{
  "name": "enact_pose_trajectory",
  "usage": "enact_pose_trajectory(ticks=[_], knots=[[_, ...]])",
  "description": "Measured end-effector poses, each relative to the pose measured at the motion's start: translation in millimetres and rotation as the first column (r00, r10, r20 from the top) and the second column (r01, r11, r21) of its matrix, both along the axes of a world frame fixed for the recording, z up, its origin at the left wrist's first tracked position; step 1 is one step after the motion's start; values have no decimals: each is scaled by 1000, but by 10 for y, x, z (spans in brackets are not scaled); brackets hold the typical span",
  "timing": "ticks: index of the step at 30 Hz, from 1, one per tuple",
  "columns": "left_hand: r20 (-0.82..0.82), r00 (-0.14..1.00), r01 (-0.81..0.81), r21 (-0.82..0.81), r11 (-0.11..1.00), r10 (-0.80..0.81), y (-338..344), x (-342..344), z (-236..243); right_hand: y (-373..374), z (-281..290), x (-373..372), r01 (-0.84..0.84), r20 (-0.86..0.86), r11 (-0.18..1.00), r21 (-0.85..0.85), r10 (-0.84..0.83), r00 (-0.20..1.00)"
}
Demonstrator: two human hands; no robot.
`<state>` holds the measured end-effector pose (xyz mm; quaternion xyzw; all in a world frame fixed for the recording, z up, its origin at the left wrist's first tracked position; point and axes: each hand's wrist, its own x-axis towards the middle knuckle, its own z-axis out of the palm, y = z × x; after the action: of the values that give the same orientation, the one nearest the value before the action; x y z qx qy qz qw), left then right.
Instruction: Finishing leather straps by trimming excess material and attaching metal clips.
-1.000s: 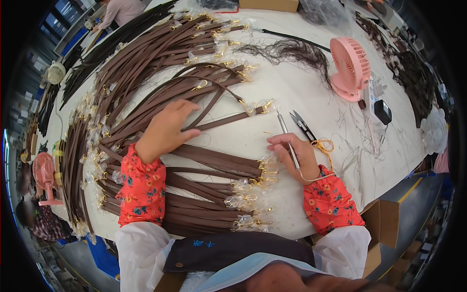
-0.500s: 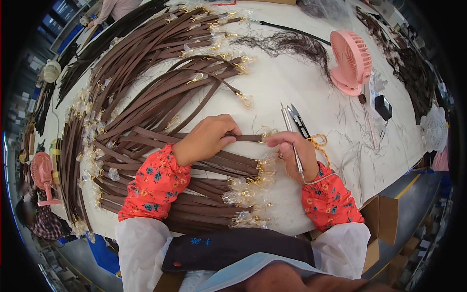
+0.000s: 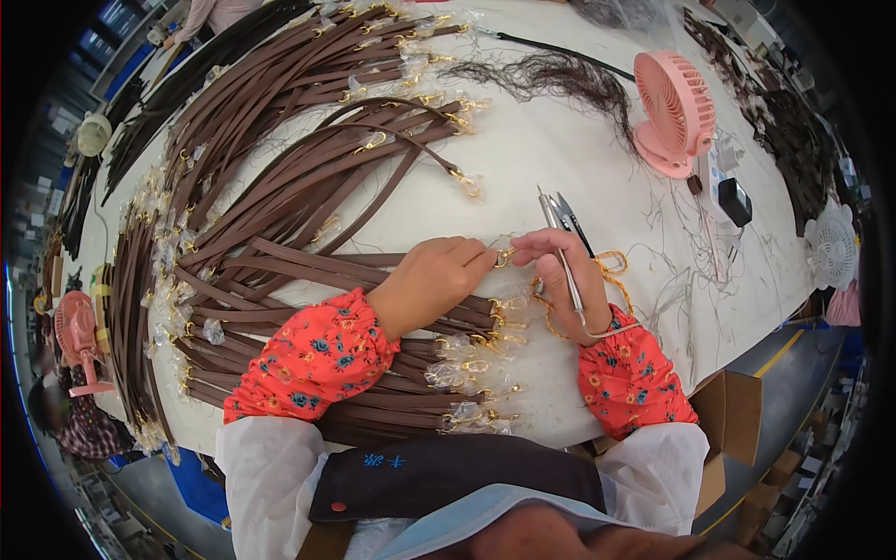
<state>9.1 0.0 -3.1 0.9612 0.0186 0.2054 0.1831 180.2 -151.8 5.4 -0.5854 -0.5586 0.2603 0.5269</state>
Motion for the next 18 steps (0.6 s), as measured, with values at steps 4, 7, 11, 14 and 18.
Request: enact_pose_trajectory(ticks=[4,7,11,14,18], knots=[[-62,998,11,111,994,-4,-29,-41,24,-13,-4,13,4,-7,1000,12,-4,1000],[-42,998,-43,-64,997,40,13,-11,-33,-4,4,10,-5,0,1000,23,5,1000],[-199,971,-211,-441,872,134,50,21,-12,-17,-4,26,1,27,999,36,-2,1000],[-131,991,-86,-509,856,22,99,-58,94,12,2,52,22,146,999,43,-28,989],[23,999,-41,-190,981,46,130,-41,36,45,-56,47,-19,202,999,26,14,979]])
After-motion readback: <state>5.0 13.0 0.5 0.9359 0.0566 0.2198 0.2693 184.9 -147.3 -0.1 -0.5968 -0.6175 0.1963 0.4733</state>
